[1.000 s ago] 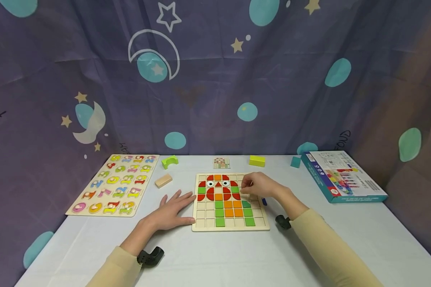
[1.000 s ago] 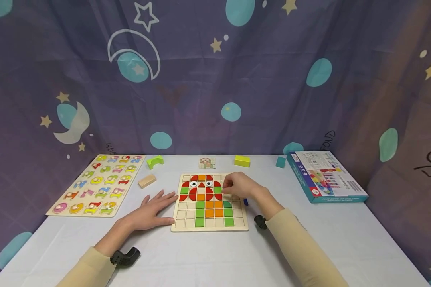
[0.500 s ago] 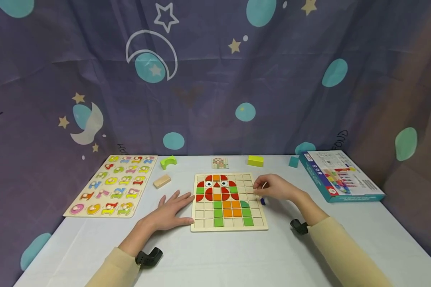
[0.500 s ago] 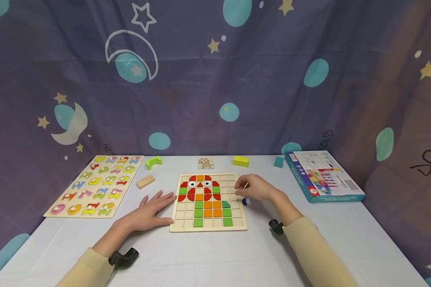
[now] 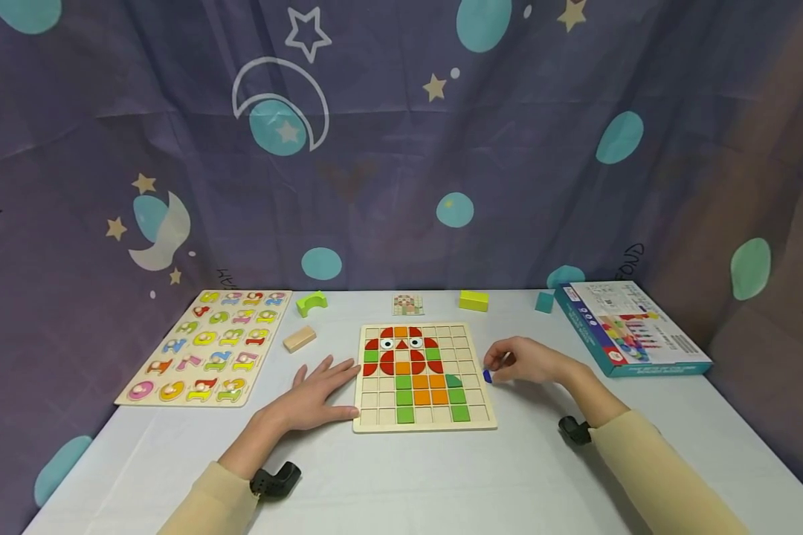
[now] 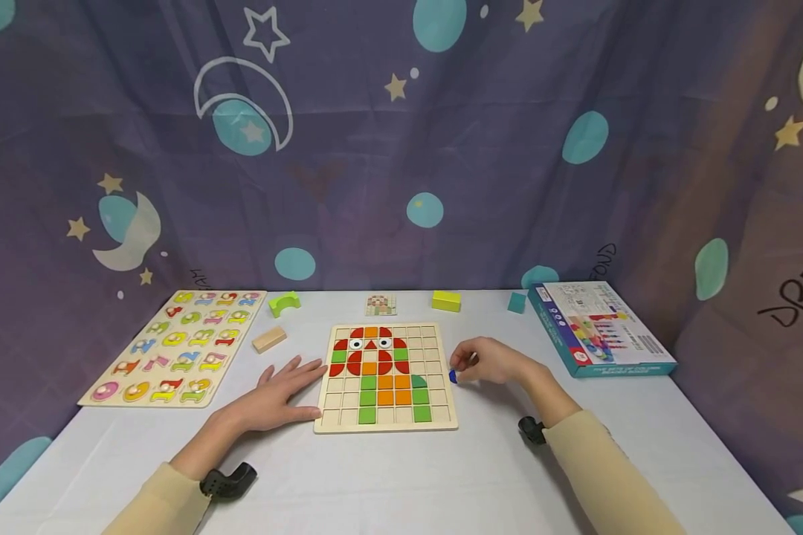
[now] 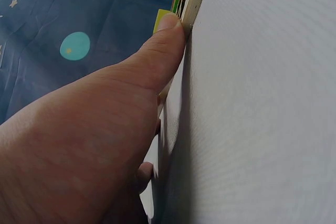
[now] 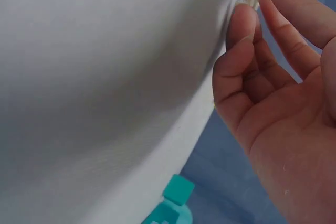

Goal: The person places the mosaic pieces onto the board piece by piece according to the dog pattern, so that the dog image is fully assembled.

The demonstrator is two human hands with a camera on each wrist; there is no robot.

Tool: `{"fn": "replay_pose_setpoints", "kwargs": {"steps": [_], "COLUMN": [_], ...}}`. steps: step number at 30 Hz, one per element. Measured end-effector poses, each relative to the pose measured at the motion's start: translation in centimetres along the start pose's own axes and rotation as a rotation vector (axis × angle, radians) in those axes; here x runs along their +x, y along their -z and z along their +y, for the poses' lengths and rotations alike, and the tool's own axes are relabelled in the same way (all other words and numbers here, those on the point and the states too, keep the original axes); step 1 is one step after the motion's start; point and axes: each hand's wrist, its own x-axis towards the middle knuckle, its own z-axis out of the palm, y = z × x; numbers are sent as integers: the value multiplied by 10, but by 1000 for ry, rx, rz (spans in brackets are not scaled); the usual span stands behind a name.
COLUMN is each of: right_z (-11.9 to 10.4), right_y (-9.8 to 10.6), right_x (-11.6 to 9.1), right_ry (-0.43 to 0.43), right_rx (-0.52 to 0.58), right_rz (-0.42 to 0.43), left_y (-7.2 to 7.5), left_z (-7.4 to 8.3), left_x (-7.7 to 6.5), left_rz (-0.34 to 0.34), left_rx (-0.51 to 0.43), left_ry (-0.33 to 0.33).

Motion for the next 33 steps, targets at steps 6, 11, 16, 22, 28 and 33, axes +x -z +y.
{"fn": "replay_pose_setpoints", "kwargs": {"steps": [6,11,16,22,28,33], "right_z": [3,1,0,2,2,4], "right_y": [-5,-8,-9,-8,-6,-3], "right_x": [2,4,2,-1,-5,-9], "right_ry": [-26,-11,9,24,15,26], "right_rx": [-15,-34,-67,-97,-103,-81], "right_rz": [10,12,17,13,-9,-19], "left_y": [1,1,0,-1,0,0], "left_z": [0,0,-1,-1,0,0], "left_x": [0,0,0,0,0,0], "left_rz": [4,7,2,-2,0,1], "left_rx": [9,13,10,13,7,10], "left_ry": [-2,1,-4,2,4,1]}}
